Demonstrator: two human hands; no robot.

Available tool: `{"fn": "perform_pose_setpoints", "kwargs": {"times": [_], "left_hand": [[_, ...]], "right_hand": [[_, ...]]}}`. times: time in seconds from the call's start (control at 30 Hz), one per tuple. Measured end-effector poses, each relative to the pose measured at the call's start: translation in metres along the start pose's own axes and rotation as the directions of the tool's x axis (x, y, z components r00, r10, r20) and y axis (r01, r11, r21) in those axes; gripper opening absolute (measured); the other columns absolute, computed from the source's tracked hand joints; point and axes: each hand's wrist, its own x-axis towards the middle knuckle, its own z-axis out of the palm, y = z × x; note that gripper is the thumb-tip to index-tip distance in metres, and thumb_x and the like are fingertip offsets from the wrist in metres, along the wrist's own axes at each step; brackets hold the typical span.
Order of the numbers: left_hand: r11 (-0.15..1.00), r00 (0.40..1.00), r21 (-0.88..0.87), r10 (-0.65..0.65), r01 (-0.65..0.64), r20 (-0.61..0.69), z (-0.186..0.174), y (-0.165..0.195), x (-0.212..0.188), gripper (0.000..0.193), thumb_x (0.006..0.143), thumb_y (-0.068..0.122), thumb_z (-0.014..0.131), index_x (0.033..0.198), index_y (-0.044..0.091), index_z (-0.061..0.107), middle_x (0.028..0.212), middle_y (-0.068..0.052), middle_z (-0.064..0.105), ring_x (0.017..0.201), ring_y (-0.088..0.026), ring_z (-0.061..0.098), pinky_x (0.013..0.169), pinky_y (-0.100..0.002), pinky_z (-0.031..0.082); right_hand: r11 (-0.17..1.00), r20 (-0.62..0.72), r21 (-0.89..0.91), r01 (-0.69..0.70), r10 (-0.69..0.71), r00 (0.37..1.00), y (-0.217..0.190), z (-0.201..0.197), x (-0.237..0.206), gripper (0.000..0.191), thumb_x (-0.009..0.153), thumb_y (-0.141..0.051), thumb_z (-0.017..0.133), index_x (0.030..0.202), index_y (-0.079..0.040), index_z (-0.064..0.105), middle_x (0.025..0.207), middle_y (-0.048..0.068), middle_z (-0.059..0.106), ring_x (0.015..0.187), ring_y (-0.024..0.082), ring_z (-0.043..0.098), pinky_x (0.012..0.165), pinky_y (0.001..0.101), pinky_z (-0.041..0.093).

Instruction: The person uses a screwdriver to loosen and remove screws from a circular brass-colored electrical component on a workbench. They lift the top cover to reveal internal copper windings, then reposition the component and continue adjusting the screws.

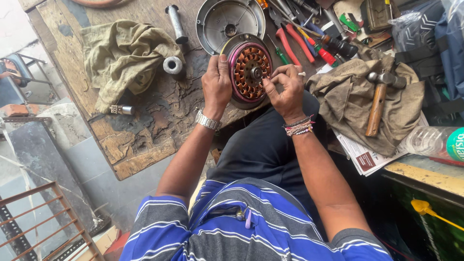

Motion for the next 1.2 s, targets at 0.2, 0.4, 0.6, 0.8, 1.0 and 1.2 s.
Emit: {"fn": "perform_pose_setpoints", "kwargs": {"times": [0.2, 0.4, 0.6, 0.8, 1.0, 1.2], "left_hand": [[1.0, 1.0, 0.021, -0.023, 0.022, 0.008, 0.002, 0.0, 0.001, 0.04, 0.11, 0.041, 0.044, 0.096, 0.007, 0.06, 0.06, -0.01, 0.062, 0.051, -0.023, 0.062, 0.052, -0.042, 0.046], [1.0, 1.0, 0.024, -0.011, 0.011, 0.002, 0.003, -0.001, 0.003, 0.04, 0.11, 0.042, 0.044, 0.096, 0.008, 0.06, 0.06, -0.01, 0.063, 0.052, -0.023, 0.063, 0.052, -0.043, 0.046], [1.0, 1.0, 0.015, -0.024, 0.024, 0.016, 0.003, -0.001, 0.004, 0.04, 0.11, 0.042, 0.043, 0.095, 0.009, 0.06, 0.059, -0.009, 0.062, 0.051, -0.023, 0.063, 0.05, -0.042, 0.046], [1.0, 1.0, 0.012, -0.016, 0.016, 0.015, 0.003, -0.003, 0.004, 0.038, 0.11, 0.04, 0.043, 0.096, 0.008, 0.059, 0.057, -0.01, 0.061, 0.05, -0.023, 0.062, 0.049, -0.042, 0.045], [1.0, 1.0, 0.018, 0.001, -0.001, 0.001, 0.002, -0.002, 0.003, 0.037, 0.11, 0.039, 0.046, 0.097, 0.008, 0.059, 0.06, -0.01, 0.062, 0.051, -0.023, 0.063, 0.051, -0.042, 0.046], [0.998, 0.994, -0.046, -0.043, 0.048, 0.104, -0.006, 0.006, -0.004, 0.036, 0.105, 0.045, 0.052, 0.11, 0.01, 0.063, 0.073, -0.007, 0.073, 0.064, -0.019, 0.073, 0.057, -0.038, 0.055]], "right_hand": [[0.968, -0.009, 0.251, -0.019, 0.022, 1.0, 0.001, 0.002, -0.003, 0.025, 0.097, -0.012, 0.065, 0.12, -0.005, 0.057, 0.121, 0.012, 0.064, 0.113, 0.024, 0.063, 0.104, 0.0401, 0.051], [0.95, -0.052, 0.305, 0.068, -0.055, 0.997, -0.001, 0.003, -0.001, 0.036, 0.092, -0.005, 0.062, 0.124, 0.001, 0.047, 0.113, 0.017, 0.064, 0.111, 0.028, 0.064, 0.105, 0.0403, 0.049], [0.938, 0.014, 0.322, -0.128, 0.131, 0.991, -0.003, 0.002, 0.001, 0.033, 0.099, -0.006, 0.059, 0.129, -0.003, 0.045, 0.097, 0.009, 0.072, 0.096, 0.019, 0.072, 0.099, 0.0346, 0.054], [0.945, -0.054, 0.32, 0.064, -0.049, 0.997, 0.008, 0.006, -0.004, 0.035, 0.099, 0.002, 0.053, 0.132, -0.001, 0.041, 0.102, 0.014, 0.073, 0.098, 0.024, 0.07, 0.099, 0.0366, 0.051], [0.919, -0.037, 0.39, -0.058, 0.079, 0.996, 0.015, 0.011, -0.009, 0.034, 0.1, 0.002, 0.054, 0.132, -0.004, 0.046, 0.103, 0.007, 0.069, 0.097, 0.017, 0.07, 0.097, 0.0335, 0.054], [0.997, -0.178, 0.036, -0.067, 0.073, 0.981, 0.004, -0.01, -0.016, 0.03, 0.093, 0.003, 0.065, 0.122, -0.005, 0.062, 0.109, 0.005, 0.074, 0.092, 0.022, 0.062, 0.087, 0.0337, 0.051]]}}
